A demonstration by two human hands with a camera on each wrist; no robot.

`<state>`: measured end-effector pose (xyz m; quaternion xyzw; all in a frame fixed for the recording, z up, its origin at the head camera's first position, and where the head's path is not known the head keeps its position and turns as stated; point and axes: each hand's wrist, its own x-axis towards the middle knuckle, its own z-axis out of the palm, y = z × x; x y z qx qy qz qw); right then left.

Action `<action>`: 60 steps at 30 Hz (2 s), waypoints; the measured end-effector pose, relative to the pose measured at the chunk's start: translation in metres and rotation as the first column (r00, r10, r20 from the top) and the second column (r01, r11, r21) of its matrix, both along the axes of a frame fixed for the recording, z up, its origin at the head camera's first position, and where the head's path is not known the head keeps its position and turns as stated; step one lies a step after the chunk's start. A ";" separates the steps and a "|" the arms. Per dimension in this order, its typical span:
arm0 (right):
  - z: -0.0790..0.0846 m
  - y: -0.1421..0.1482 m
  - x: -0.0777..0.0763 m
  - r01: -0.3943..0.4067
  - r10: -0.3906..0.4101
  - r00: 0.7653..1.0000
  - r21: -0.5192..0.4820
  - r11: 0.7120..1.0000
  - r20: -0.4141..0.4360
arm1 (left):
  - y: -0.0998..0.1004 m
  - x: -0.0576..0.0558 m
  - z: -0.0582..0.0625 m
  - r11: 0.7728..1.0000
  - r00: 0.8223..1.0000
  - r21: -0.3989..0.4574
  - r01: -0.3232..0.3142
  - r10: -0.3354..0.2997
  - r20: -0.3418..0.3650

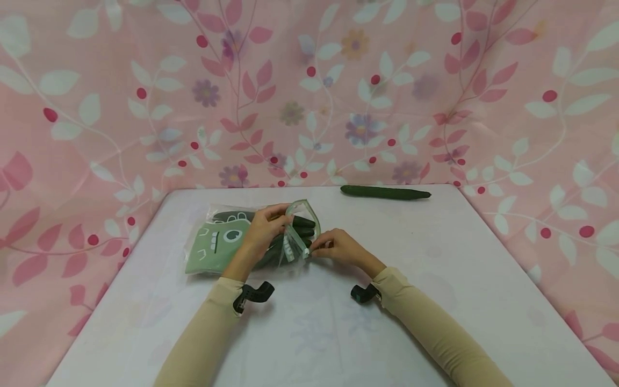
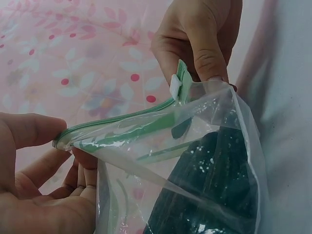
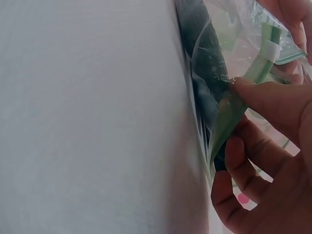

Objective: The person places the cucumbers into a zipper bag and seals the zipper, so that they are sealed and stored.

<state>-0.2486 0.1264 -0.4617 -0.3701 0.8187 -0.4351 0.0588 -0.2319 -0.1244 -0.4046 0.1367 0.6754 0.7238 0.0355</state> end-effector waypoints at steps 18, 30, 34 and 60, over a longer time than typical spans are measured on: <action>-0.001 0.006 -0.001 0.003 -0.004 1.000 -0.051 0.999 -0.023 | 0.002 0.000 0.000 1.000 1.000 0.001 -0.018 0.018 -0.002; 0.012 0.026 -0.010 0.114 -0.116 0.992 -0.055 0.992 -0.041 | 0.002 0.000 0.001 1.000 1.000 -0.004 -0.027 0.027 0.009; 0.019 0.045 -0.017 0.204 -0.208 0.977 -0.083 0.975 -0.038 | 0.002 0.000 0.001 1.000 1.000 -0.003 -0.026 0.026 0.010; 0.027 0.179 -0.068 0.621 -0.613 0.776 0.010 0.784 -0.146 | -0.001 0.000 0.006 1.000 1.000 0.022 -0.009 0.009 0.010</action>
